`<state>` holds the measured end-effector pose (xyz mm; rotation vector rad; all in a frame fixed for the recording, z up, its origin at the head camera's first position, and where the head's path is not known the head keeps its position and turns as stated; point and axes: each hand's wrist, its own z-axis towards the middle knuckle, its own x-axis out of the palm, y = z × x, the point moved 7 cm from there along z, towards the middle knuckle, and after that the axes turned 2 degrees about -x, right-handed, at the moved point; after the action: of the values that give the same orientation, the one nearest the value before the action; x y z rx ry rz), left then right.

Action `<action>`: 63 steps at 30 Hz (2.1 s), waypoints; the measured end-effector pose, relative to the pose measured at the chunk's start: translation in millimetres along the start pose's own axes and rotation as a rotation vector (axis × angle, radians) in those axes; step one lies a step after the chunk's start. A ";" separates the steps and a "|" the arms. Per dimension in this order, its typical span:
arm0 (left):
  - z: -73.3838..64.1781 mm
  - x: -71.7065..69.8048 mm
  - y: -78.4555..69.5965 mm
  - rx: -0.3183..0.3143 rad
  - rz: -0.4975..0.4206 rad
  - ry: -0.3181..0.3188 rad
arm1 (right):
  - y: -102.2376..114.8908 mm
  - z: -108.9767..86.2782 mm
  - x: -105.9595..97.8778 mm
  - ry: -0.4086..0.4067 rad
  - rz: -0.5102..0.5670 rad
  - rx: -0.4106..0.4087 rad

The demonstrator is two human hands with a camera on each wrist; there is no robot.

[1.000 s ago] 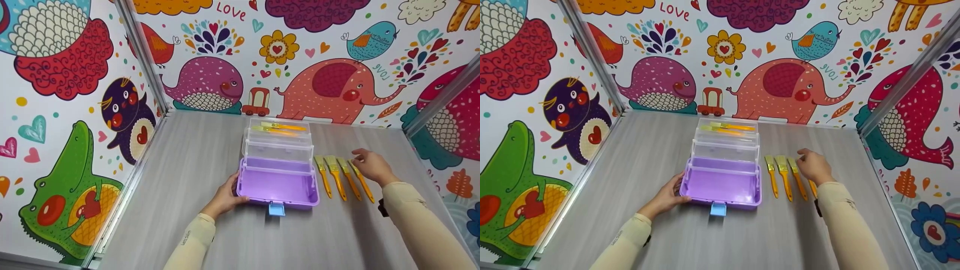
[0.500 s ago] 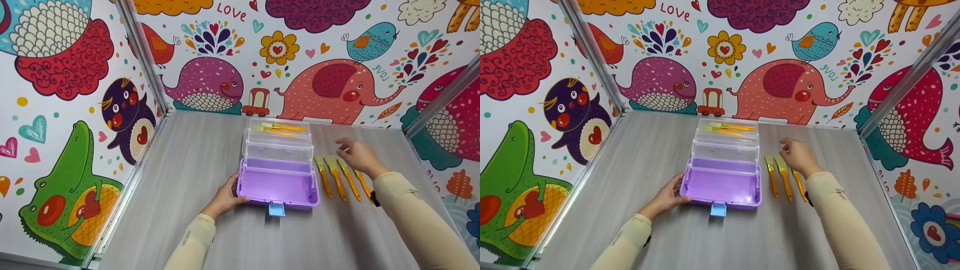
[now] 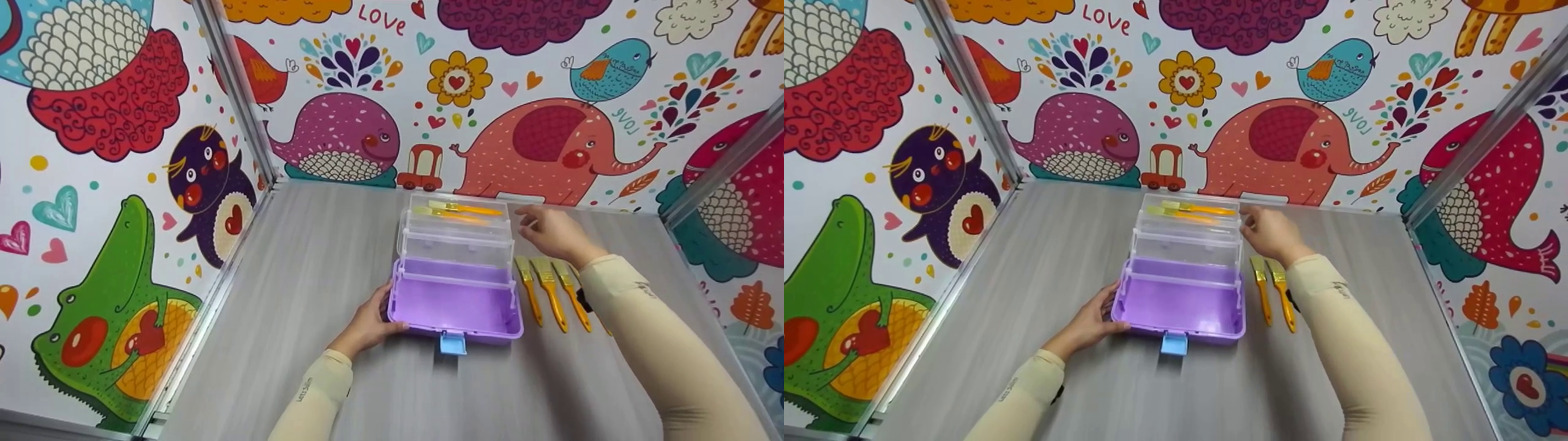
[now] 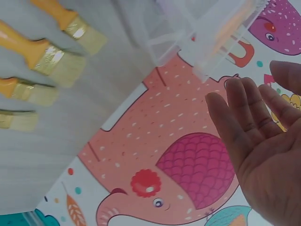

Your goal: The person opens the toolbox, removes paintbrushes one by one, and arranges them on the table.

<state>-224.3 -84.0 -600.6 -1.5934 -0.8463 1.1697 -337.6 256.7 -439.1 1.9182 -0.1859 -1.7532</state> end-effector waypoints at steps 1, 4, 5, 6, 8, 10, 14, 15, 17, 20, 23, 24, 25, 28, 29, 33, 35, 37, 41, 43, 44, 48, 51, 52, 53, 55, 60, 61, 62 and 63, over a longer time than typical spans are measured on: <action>0.0 -0.1 -0.1 0.001 -0.001 0.001 | 3.5 3.0 0.2 0.000 -0.009 -0.011; 0.5 -0.3 0.3 0.003 -0.003 0.001 | 12.0 11.5 0.8 0.000 -0.018 -0.019; 0.7 -0.4 0.4 0.007 -0.001 0.000 | 14.2 14.4 1.3 0.000 -0.019 -0.022; 1.1 -0.3 0.6 0.010 -0.008 0.001 | 17.0 17.2 1.3 -0.005 -0.022 -0.031; 1.4 0.1 0.5 0.024 -0.021 0.002 | 21.4 22.8 2.4 -0.015 -0.017 -0.047; 1.2 0.4 0.2 0.038 -0.028 0.003 | 24.7 28.4 4.9 -0.022 -0.007 -0.062; 0.7 0.0 -0.3 0.052 -0.030 0.002 | 28.0 39.4 12.3 -0.026 0.007 -0.079; 0.8 -0.2 -0.4 0.050 -0.027 0.002 | 28.3 42.1 14.1 -0.026 0.011 -0.077; 1.2 -0.5 -0.3 0.043 -0.026 0.001 | 27.9 47.2 17.4 -0.026 0.020 -0.071; 1.5 -0.5 0.2 0.022 -0.022 0.001 | 27.1 53.5 21.9 -0.024 0.043 -0.059; 1.2 -0.4 0.3 0.012 -0.016 0.002 | 27.1 58.2 26.0 -0.020 0.062 -0.052; 1.0 -0.7 0.1 0.011 -0.012 0.001 | 27.6 59.5 27.3 -0.016 0.066 -0.054; 0.7 -0.5 0.0 0.010 -0.011 0.001 | 27.6 60.4 28.4 -0.012 0.070 -0.056; 0.2 -0.2 -0.1 0.007 -0.009 0.000 | 27.9 63.2 30.4 -0.001 0.066 -0.065; 0.2 -0.2 -0.2 0.007 -0.010 0.000 | 27.9 64.1 30.6 0.003 0.065 -0.067; 0.2 -0.3 -0.3 0.010 -0.017 -0.002 | 26.3 67.4 30.1 0.008 0.072 -0.057; 0.2 -0.8 -1.0 0.010 -0.021 -0.002 | 25.8 69.4 30.5 0.010 0.078 -0.051; 0.1 -0.6 -1.5 0.012 -0.020 0.000 | 26.4 71.1 31.7 0.013 0.076 -0.049; 1.1 0.3 -0.5 0.005 -0.017 0.004 | 30.9 76.2 36.4 0.030 0.074 -0.061; 1.5 0.8 0.3 0.000 -0.012 0.005 | 33.3 79.7 38.7 0.032 0.071 -0.069; 1.7 1.0 0.9 -0.003 -0.014 0.005 | 34.8 81.6 39.9 0.035 0.070 -0.077; 2.1 1.0 1.9 -0.002 -0.024 0.003 | 38.2 88.2 44.5 0.040 0.058 -0.092; 2.6 1.4 1.4 0.007 -0.030 0.007 | 39.5 89.5 47.7 0.044 0.045 -0.095; 2.4 1.4 1.1 0.009 -0.032 0.007 | 40.1 89.7 48.8 0.045 0.042 -0.097; 2.3 1.4 1.0 0.011 -0.034 0.008 | 40.7 89.9 49.8 0.045 0.039 -0.100; 2.0 1.5 1.3 0.012 -0.033 0.008 | 42.0 90.2 52.1 0.044 0.028 -0.111; 0.7 0.6 0.7 0.015 -0.044 0.007 | 46.5 92.2 58.0 0.043 -0.009 -0.146; 0.2 0.3 0.2 0.015 -0.043 0.007 | 47.9 92.7 59.1 0.041 -0.018 -0.156; 0.1 0.0 0.1 0.013 -0.040 0.006 | 49.0 93.3 60.0 0.038 -0.028 -0.163; 0.1 -0.1 0.2 0.008 -0.036 0.006 | 50.0 94.0 61.2 0.036 -0.036 -0.170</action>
<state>-224.5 -84.1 -600.8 -1.5682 -0.8620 1.1404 -406.2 160.2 -471.6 1.8390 0.0103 -1.6983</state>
